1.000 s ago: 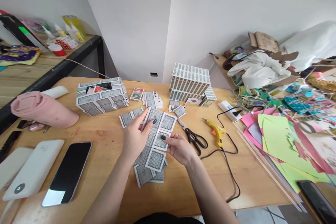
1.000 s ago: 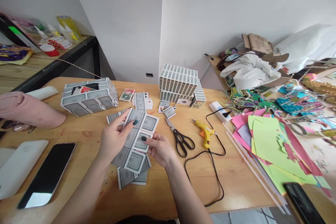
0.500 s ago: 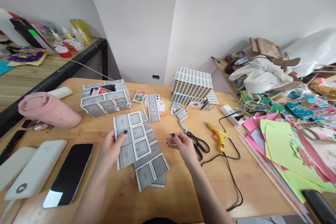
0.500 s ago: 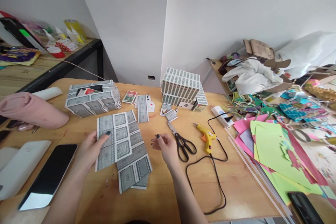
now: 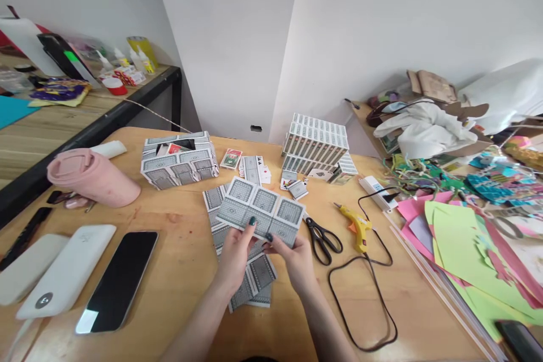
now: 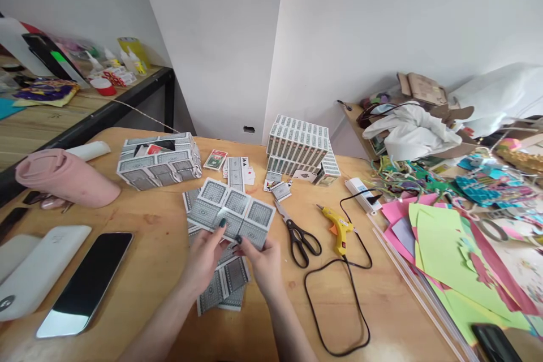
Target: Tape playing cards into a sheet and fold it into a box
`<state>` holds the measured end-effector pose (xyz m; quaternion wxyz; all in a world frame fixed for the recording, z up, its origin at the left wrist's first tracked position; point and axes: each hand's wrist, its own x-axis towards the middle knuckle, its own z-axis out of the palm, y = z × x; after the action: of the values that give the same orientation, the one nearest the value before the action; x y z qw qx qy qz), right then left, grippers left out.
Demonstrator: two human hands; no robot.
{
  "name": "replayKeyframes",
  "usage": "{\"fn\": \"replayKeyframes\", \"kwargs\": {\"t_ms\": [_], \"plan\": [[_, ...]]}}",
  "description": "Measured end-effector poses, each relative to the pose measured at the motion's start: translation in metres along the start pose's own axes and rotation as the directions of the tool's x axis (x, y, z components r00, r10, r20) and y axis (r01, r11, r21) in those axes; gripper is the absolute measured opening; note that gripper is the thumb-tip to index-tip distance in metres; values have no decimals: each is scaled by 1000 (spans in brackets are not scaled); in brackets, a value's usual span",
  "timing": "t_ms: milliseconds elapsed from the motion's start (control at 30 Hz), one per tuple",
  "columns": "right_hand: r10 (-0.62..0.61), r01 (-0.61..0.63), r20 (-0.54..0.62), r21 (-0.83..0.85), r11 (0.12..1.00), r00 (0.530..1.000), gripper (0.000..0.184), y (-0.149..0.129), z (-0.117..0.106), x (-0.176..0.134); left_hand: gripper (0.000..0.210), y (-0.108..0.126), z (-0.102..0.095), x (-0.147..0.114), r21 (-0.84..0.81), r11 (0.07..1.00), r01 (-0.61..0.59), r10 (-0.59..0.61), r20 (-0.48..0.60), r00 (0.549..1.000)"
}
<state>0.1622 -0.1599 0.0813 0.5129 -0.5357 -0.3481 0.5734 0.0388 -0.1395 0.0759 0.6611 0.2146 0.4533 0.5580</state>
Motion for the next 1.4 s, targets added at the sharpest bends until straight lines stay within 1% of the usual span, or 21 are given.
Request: {"fn": "replayKeyframes", "kwargs": {"t_ms": [67, 100, 133, 167, 200, 267, 300, 333, 367, 433, 500, 633, 667, 733, 833, 900, 967, 1067, 1200, 1300, 1400], "plan": [[-36, 48, -117, 103, 993, 992, 27, 0, -14, 7, 36, 4, -14, 11, 134, 991, -26, 24, 21, 999], [-59, 78, -167, 112, 991, 984, 26, -2, -22, 11, 37, 10, -24, 19, 235, 967, -102, 108, -13, 994], [-74, 102, -224, 114, 988, 972, 26, -5, -31, 15, 36, 19, -36, 29, 364, 908, -207, 221, 3, 975], [-85, 123, -273, 125, 985, 958, 27, -8, -39, 18, 32, 28, -47, 39, 513, 805, -297, 307, 66, 949], [-100, 151, -300, 151, 977, 949, 28, -12, -47, 21, 30, 38, -58, 49, 652, 668, -359, 418, 71, 906], [-107, 174, -314, 194, 965, 944, 27, -16, -57, 26, 46, 56, -75, 69, 891, 316, -326, 479, 147, 865], [-104, 172, -316, 197, 965, 943, 27, -16, -60, 29, 61, 62, -80, 77, 944, 175, -278, 444, 177, 878], [-99, 162, -317, 181, 970, 943, 27, -16, -62, 31, 76, 67, -83, 83, 977, 65, -202, 369, 165, 915], [-95, 147, -317, 144, 979, 944, 28, -14, -61, 32, 86, 70, -83, 89, 991, -26, -132, 311, 133, 941], [-98, 111, -293, 28, 993, 951, 32, -10, -58, 35, 94, 71, -80, 95, 985, -166, -47, 241, 87, 967], [-95, 80, -216, -76, 994, 972, 33, -6, -52, 37, 85, 70, -74, 97, 962, -269, -41, 250, 111, 962], [-67, 60, -37, -175, 983, 997, 39, -5, -47, 41, 29, 65, -67, 91, 881, -408, -241, 223, 352, 909], [-82, 74, -27, -225, 972, 996, 39, -7, -47, 43, 20, 62, -67, 88, 863, -421, -280, 207, 392, 896], [-157, 128, -41, -398, 908, 987, 37, -11, -50, 49, 17, 57, -65, 82, 853, -431, -294, 195, 406, 893], [-293, 214, -5, -672, 709, 956, 29, -19, -54, 62, 20, 48, -63, 76, 863, -427, -272, 197, 382, 903], [-308, 235, 46, -754, 613, 950, 25, -22, -53, 72, 20, 42, -62, 75, 871, -405, -279, 214, 386, 897], [-276, 231, 77, -781, 581, 958, 23, -19, -50, 82, 19, 36, -64, 77, 883, -354, -308, 246, 406, 880], [-198, 191, 86, -771, 607, 977, 21, -6, -44, 93, 13, 26, -69, 81, 924, -204, -325, 336, 377, 863], [-110, 100, 29, -690, 716, 993, 24, 13, -41, 97, 11, 14, -75, 85, 929, 28, -369, 448, 318, 836], [-30, 42, 31, -530, 847, 999, 26, 18, -42, 93, 13, 10, -77, 86, 906, 132, -401, 480, 295, 826], [111, -72, 141, -257, 964, 984, 26, 19, -44, 87, 14, 9, -77, 88, 910, 165, -380, 469, 266, 842]]}}
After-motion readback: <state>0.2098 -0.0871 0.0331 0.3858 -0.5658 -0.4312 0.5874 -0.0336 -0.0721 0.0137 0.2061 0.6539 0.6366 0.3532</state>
